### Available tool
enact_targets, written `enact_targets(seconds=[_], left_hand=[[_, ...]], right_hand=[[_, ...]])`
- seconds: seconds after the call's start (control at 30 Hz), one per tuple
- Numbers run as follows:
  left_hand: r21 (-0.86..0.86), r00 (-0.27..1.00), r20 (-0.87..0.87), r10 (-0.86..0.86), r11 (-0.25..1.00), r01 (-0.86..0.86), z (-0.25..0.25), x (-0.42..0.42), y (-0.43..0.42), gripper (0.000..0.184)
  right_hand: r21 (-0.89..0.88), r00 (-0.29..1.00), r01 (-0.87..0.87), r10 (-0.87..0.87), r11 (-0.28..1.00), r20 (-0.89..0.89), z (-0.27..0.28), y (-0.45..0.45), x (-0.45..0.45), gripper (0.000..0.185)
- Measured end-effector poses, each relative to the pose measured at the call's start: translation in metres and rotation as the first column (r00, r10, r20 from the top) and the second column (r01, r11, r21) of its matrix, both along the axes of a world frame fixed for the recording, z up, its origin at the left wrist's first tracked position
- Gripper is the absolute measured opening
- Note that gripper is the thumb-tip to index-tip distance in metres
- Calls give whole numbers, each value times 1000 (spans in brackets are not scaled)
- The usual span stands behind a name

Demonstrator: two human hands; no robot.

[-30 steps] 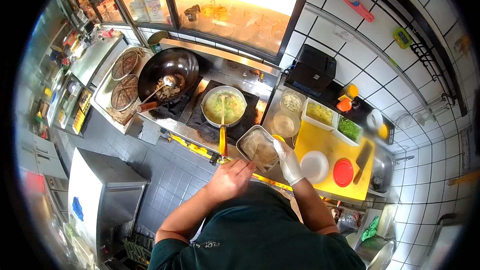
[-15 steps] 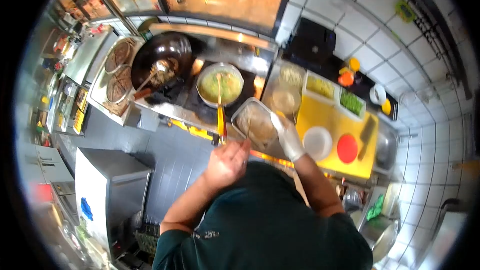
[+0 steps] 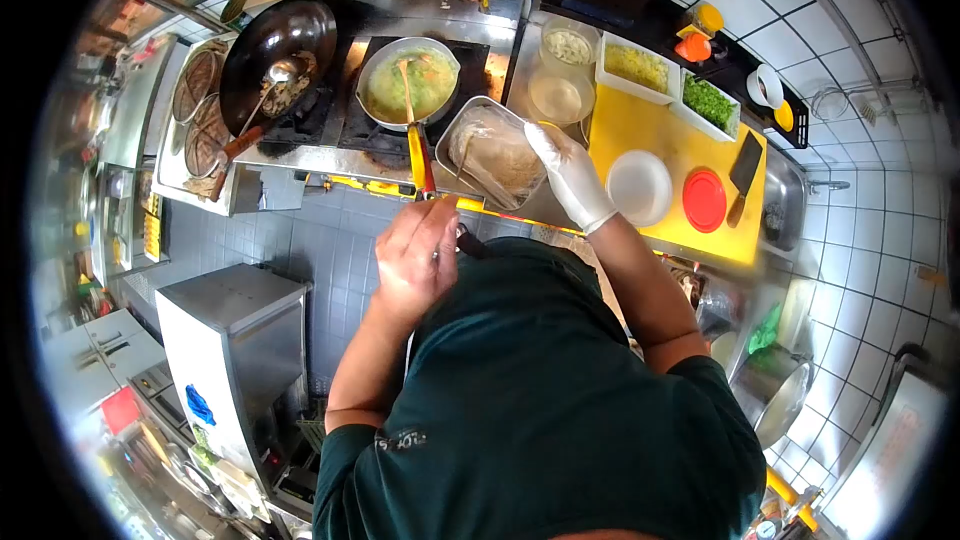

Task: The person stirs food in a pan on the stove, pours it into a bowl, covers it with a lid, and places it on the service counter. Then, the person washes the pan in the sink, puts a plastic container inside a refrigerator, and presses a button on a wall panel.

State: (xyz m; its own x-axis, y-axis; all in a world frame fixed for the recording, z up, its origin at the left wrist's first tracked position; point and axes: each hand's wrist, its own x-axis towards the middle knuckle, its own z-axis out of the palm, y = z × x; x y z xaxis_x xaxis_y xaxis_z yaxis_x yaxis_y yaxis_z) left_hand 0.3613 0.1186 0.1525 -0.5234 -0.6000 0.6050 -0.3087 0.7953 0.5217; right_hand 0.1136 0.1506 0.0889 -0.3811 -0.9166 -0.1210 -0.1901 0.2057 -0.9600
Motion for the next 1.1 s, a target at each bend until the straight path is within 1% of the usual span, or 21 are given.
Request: enact_targets(seconds=[0.1, 0.13, 0.2, 0.23, 0.27, 0.37, 0.47, 0.6, 0.7, 0.77, 0.83, 0.93, 1.03, 1.1], left_hand=[[38, 999, -7, 47, 998, -46, 6, 5, -2, 12], [11, 999, -14, 49, 999, -49, 6, 8, -4, 11], [67, 999, -25, 48, 997, -46, 10, 10, -3, 10], [94, 998, -30, 49, 995, -46, 12, 11, -4, 9], [63, 998, -48, 30, 998, -27, 12, 11, -6, 7], [137, 998, -55, -7, 990, 15, 17, 17, -8, 9], [201, 997, -81, -5, 979, 22, 22, 26, -10, 13], [266, 984, -161, -82, 956, 123, 29, 39, -14, 17], [330, 953, -293, -76, 927, 176, 26, 40, -13, 17], [388, 974, -211, -89, 906, 167, 19, 33, -10, 15], [276, 989, -34, -144, 950, 148, 10, 20, -11, 12], [186, 991, 53, -120, 977, 108, 0, 4, -9, 10], [179, 999, 22, -48, 983, 44, -10, 1, -9, 17], [178, 999, 33, -15, 984, 9, -14, 1, -7, 15]], right_hand=[[32, 1000, -1, 1, 999, 11, 3, 0, 0, 51], [25, 1000, -5, 4, 1000, 9, 2, 0, 0, 53], [10, 1000, -12, 12, 1000, 6, 2, 0, -1, 56], [31, 1000, -16, 16, 999, 24, 3, 0, -1, 57], [50, 999, -21, 18, 999, 42, 7, -1, 0, 58], [89, 998, -16, 10, 996, 60, 7, -2, 1, 60], [114, 998, -4, -3, 993, 57, 1, -4, -1, 60], [131, 998, -3, -5, 991, 61, 1, -6, -3, 60], [124, 998, -9, 1, 992, 66, 4, -7, -1, 59], [91, 999, -27, 25, 996, 28, 3, -6, -1, 56], [70, 999, -39, 38, 997, 11, 1, -7, 3, 53], [56, 1000, -27, 28, 998, -7, 3, -4, 7, 48], [36, 999, -18, 19, 999, -45, 8, -1, 9, 46], [24, 999, -14, 15, 1000, -47, 7, -1, 9, 46]])
